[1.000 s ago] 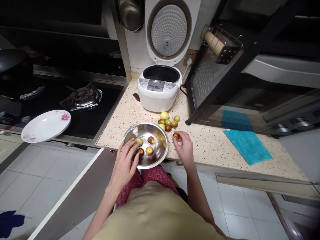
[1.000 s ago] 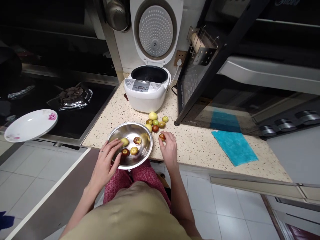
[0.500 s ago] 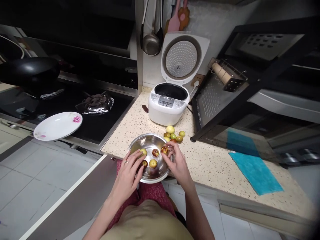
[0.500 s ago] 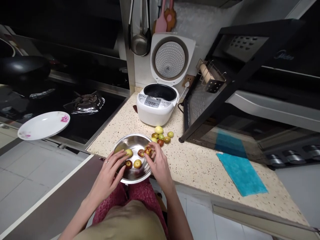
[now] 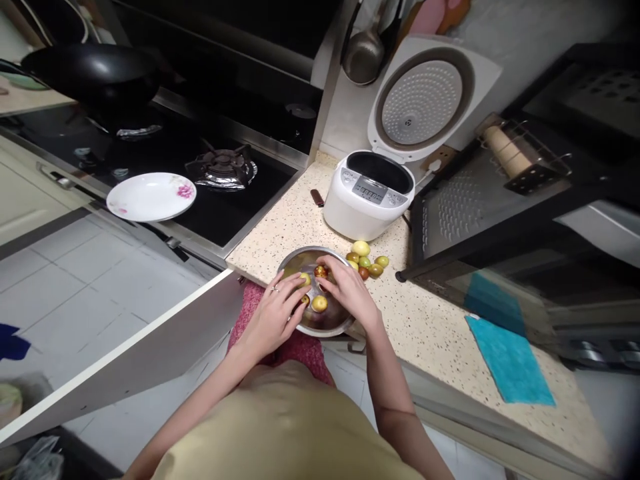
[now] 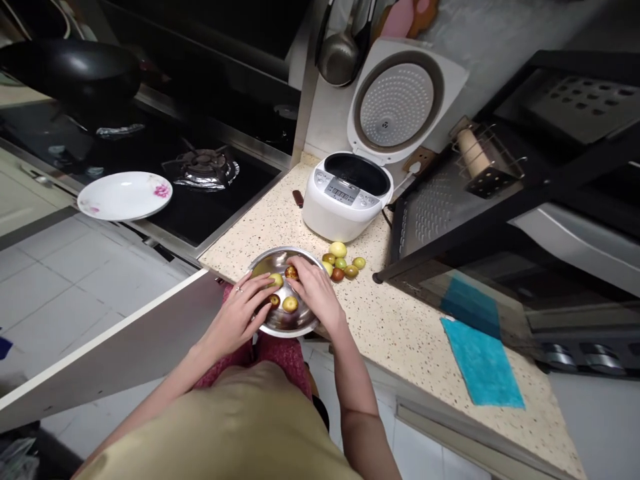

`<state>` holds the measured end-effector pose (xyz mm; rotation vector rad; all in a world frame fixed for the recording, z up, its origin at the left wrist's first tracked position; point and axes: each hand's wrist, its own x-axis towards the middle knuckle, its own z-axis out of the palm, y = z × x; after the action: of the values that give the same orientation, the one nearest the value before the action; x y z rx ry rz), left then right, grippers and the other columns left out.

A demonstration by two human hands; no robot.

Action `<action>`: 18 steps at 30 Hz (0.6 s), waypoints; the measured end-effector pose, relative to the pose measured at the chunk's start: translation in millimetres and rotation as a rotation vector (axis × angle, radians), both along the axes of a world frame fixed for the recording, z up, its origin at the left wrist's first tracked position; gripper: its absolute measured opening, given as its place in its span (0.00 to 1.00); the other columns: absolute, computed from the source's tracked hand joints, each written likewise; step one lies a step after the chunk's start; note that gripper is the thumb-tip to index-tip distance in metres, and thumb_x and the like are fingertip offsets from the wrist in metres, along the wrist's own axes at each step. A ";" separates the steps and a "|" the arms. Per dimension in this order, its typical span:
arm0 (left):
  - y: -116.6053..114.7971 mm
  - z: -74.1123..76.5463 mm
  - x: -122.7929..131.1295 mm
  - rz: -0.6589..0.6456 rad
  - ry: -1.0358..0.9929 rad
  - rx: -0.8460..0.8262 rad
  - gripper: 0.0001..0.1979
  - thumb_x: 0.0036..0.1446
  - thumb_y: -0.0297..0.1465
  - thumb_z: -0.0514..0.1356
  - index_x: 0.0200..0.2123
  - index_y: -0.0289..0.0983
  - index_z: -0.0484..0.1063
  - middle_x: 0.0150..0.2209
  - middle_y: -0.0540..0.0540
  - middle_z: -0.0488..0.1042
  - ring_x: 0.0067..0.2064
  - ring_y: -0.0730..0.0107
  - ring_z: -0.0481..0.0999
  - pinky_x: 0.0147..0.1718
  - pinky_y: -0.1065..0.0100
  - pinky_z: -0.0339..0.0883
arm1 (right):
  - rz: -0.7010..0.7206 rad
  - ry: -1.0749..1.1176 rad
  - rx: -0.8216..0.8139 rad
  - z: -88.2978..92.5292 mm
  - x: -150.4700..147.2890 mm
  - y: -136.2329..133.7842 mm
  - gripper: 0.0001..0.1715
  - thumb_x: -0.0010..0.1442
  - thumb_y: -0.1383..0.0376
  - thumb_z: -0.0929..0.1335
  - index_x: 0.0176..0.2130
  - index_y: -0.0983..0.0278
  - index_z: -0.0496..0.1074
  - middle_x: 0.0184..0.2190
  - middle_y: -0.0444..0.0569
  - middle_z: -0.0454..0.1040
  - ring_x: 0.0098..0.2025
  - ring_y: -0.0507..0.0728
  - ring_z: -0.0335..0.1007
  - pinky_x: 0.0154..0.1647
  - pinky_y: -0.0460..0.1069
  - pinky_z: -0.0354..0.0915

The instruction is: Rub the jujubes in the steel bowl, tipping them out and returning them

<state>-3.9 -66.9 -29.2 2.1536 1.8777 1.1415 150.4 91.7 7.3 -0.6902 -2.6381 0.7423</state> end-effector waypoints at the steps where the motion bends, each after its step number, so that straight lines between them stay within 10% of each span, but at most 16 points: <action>1: -0.2 0.2 0.1 0.003 -0.009 -0.001 0.20 0.72 0.28 0.52 0.64 0.41 0.68 0.59 0.40 0.75 0.67 0.56 0.70 0.71 0.42 0.57 | 0.005 -0.017 0.010 -0.2 -1.5 1.5 0.13 0.69 0.66 0.65 0.54 0.59 0.66 0.49 0.52 0.77 0.50 0.62 0.75 0.52 0.56 0.68; 18: 0.3 -4.5 -1.5 0.001 0.002 0.054 0.19 0.71 0.27 0.53 0.62 0.41 0.69 0.60 0.41 0.75 0.66 0.56 0.71 0.69 0.43 0.60 | -0.046 -0.216 0.209 -15.9 -22.7 11.6 0.11 0.61 0.74 0.72 0.45 0.65 0.79 0.42 0.53 0.78 0.46 0.61 0.75 0.51 0.55 0.69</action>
<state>-5.4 -66.7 -33.7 2.1821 1.8705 1.2040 127.7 103.3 -8.6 -0.8079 -2.8281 0.3902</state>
